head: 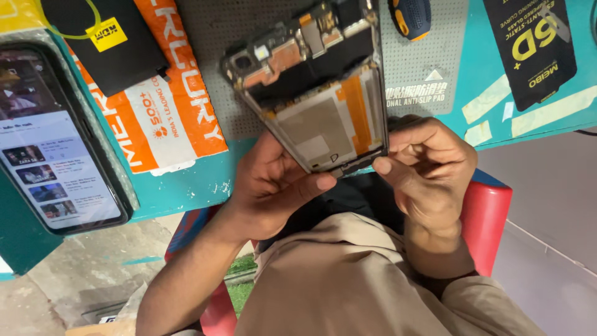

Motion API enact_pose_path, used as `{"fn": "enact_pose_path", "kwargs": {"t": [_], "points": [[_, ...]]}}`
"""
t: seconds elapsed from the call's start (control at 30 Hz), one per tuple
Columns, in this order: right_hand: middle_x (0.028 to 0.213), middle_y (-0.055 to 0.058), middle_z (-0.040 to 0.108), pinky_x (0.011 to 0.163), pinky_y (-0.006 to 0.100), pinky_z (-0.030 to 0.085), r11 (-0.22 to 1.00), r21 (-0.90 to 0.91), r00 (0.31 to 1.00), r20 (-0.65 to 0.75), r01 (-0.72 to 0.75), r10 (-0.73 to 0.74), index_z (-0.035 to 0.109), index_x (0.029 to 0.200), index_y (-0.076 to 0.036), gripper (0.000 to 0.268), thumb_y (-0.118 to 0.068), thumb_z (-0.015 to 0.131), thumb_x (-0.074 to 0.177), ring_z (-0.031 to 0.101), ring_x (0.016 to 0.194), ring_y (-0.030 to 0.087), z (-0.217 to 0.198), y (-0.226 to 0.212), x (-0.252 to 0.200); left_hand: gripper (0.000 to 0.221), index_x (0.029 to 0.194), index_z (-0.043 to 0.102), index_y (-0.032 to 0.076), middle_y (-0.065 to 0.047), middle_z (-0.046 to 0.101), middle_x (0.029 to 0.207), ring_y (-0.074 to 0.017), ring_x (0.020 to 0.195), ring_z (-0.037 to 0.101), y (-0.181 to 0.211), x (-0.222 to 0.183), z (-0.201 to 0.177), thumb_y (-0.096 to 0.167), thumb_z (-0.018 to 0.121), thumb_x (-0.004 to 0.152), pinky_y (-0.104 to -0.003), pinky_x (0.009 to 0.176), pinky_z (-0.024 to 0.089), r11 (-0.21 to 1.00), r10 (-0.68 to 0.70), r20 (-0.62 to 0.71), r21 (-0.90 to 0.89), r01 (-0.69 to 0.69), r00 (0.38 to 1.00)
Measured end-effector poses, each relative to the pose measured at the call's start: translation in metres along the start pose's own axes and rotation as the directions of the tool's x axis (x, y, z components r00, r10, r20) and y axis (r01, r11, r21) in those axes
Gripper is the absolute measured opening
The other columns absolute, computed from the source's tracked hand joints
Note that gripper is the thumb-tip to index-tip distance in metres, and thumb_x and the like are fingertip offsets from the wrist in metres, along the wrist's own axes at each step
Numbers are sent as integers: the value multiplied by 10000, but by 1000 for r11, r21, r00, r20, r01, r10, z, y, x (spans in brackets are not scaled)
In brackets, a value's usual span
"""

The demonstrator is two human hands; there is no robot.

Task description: The person reassembles a smartphone by aligning the internal components and closing the casing. They then use a metal prying tool to separate the screen from the frame and handle a screen protector package.

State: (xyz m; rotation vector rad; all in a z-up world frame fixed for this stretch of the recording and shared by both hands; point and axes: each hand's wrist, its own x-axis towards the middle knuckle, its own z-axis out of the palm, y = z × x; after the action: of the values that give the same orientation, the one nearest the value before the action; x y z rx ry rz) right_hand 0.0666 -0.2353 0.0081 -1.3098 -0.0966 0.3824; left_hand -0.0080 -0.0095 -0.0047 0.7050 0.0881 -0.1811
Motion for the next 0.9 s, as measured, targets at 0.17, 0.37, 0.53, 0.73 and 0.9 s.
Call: {"fn": "enact_pose_path", "kwargs": {"t": [0.17,0.37,0.53,0.73,0.9], "points": [[1010,171,738,859,231,574,1000,9,1000,7,27,-27,641,1082,106,179,175,726,941,711,888,139,4,3,0,562,1567,331,18,-87,570,1446,-150,1374,549,1,1,6,-104,608,1094,-306,1174,449,992,48,-41,118,-43,998],[1054,116,718,866,232,570,999,26,995,85,-45,43,629,1161,77,303,67,787,903,693,933,123,-4,-7,6,430,1485,392,-1,-86,599,1411,-146,1353,579,-5,-3,7,-94,591,1115,-298,1187,468,950,163,-2,272,-156,987],[1013,101,710,764,165,475,991,-101,996,22,84,-82,660,1114,107,239,16,834,979,623,834,73,-6,4,0,349,1438,503,-6,-114,621,1374,-140,1271,600,-16,-10,5,-92,584,1109,-281,1096,509,954,115,-14,282,-107,993],[981,108,705,755,174,480,920,-326,963,-82,217,-256,650,1097,78,235,-95,800,1045,615,817,83,9,19,-12,327,1358,607,64,-90,725,1249,-121,1087,715,-7,-6,7,-19,666,1048,-234,935,566,849,-37,-31,527,48,999],[1034,125,685,794,204,502,869,-425,940,-105,253,-325,605,1120,35,267,-198,729,1085,638,869,125,22,23,-14,626,1500,517,86,-102,592,1539,-246,1467,591,11,1,11,-156,573,925,-328,1238,515,759,108,134,628,-169,985]]}}
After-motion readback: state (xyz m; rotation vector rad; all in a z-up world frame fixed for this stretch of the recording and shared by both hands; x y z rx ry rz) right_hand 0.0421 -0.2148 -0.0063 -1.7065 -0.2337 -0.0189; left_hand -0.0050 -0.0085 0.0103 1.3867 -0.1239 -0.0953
